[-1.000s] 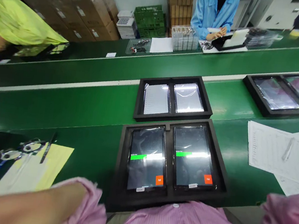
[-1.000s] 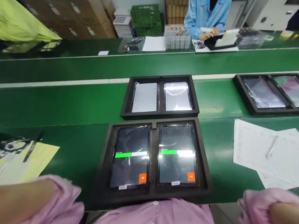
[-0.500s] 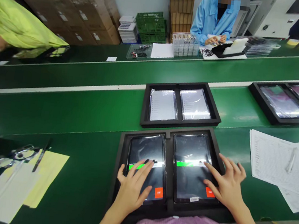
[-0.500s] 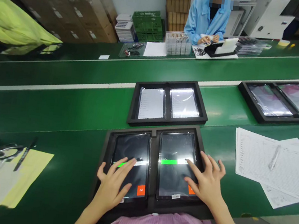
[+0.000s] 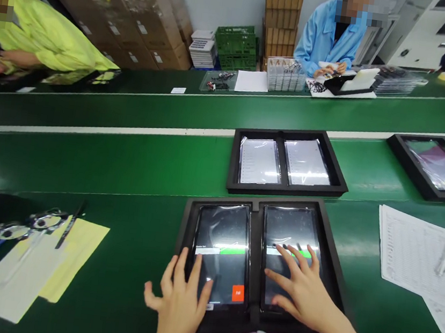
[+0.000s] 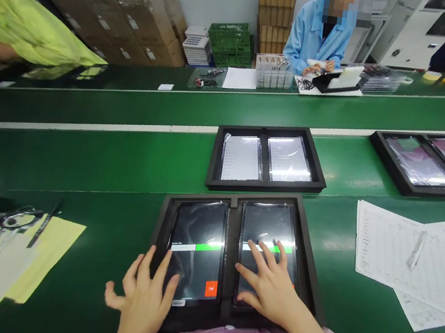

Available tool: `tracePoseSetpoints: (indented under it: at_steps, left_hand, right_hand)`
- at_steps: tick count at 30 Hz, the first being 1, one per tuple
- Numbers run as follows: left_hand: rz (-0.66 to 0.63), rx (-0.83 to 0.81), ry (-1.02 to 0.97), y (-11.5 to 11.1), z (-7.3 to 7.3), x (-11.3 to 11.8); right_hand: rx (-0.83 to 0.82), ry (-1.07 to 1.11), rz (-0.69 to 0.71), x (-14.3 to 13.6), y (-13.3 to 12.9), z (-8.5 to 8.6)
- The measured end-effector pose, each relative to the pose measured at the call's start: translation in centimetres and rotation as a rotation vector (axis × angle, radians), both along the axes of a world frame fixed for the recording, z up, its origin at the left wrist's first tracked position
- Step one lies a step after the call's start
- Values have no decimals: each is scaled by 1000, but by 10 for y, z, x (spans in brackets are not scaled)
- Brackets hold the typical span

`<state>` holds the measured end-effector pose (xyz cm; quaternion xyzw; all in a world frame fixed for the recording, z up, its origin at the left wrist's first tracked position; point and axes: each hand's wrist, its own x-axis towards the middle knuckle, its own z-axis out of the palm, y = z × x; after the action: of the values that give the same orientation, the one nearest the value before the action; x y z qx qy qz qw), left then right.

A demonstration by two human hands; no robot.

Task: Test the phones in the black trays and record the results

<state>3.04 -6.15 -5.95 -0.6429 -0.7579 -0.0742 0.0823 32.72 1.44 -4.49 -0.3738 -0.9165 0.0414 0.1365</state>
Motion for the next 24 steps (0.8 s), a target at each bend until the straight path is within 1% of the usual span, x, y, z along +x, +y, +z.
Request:
tracePoseSetpoints:
  at_steps: [1, 3, 5, 6, 7, 8, 9, 10, 12, 13, 15, 18, 22, 24]
  left_hand:
    - [-63, -19, 9, 1, 1, 2]
    - [-268, -78, -10, 11, 5, 5]
    - [-464, -140, -65, 34, 10, 8]
    - [-526, -166, -91, 52, 13, 9]
    - [-555, -183, -111, 72, 16, 12]
    - [-556, -191, -122, 95, 19, 16]
    - [-535, -193, -127, 119, 21, 21]
    - [-501, -198, -129, 141, 23, 27]
    - [-442, -232, -132, 178, 24, 41]
    - [-428, -244, -133, 190, 24, 48]
    - [-422, -243, -132, 201, 23, 58]
    - [-409, -213, -133, 199, 18, 63]
    - [-397, -186, -145, 195, 11, 58]
    - [-398, -164, -148, 196, 9, 57]
  right_hand:
    - [-5, 13, -13, 6, 2, 0]
    - [-1, 40, -86, 23, 12, -1]
    - [13, 76, -230, 42, 28, -5]
    - [23, 95, -325, 50, 38, -9]
    - [34, 111, -427, 56, 47, -15]
    - [46, 120, -524, 60, 56, -21]
    - [59, 125, -605, 61, 63, -28]
    - [73, 129, -658, 62, 69, -35]
    - [97, 168, -677, 60, 76, -50]
    - [108, 206, -656, 60, 79, -57]
    - [113, 275, -600, 62, 81, -68]
    - [72, 287, -572, 67, 84, -79]
    - [38, 257, -657, 66, 83, -81]
    - [22, 261, -676, 64, 82, -80]
